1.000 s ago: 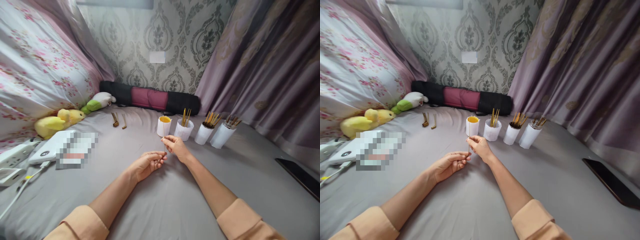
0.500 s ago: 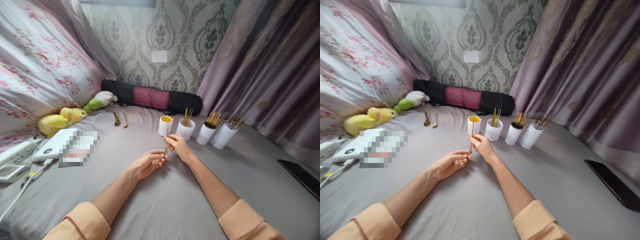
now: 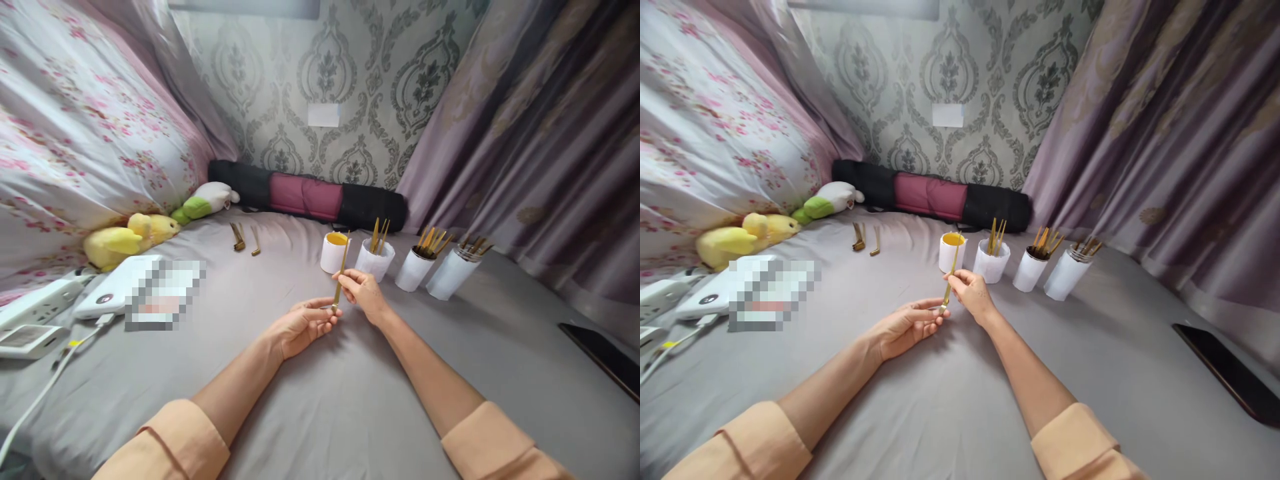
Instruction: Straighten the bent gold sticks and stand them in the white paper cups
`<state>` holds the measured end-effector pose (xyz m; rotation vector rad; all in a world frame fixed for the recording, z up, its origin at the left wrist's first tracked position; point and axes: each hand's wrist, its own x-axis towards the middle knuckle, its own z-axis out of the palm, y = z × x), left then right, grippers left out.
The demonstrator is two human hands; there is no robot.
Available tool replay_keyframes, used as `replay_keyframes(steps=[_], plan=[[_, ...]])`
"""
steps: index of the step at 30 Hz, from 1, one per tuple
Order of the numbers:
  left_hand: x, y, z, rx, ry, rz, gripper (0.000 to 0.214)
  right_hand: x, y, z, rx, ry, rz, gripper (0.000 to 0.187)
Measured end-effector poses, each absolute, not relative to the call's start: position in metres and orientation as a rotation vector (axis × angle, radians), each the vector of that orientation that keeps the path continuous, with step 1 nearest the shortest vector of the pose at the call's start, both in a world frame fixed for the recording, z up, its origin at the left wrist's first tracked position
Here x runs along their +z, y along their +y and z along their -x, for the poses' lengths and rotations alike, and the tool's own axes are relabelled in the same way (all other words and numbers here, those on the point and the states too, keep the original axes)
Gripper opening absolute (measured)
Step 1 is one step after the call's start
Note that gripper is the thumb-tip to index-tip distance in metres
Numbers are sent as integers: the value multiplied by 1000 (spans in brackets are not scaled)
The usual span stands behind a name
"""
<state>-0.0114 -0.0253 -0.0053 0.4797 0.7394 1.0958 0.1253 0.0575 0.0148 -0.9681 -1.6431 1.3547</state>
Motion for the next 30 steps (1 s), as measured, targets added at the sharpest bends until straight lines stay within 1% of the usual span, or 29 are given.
replay_keyframes(steps=[6, 17, 26, 30], plan=[[-4, -25, 12, 1098, 743, -478, 45, 15, 57, -126, 1328, -1641, 987, 23], [-4, -26, 12, 1106, 746, -501, 41, 15, 59, -131, 1259, -1694, 1007, 26], [-4, -27, 11, 1105, 745, -508, 38, 22, 69, -134, 1183, -1679, 1021, 34], [-6, -26, 12, 1107, 751, -518, 38, 28, 74, -134, 1157, -1644, 1024, 34]])
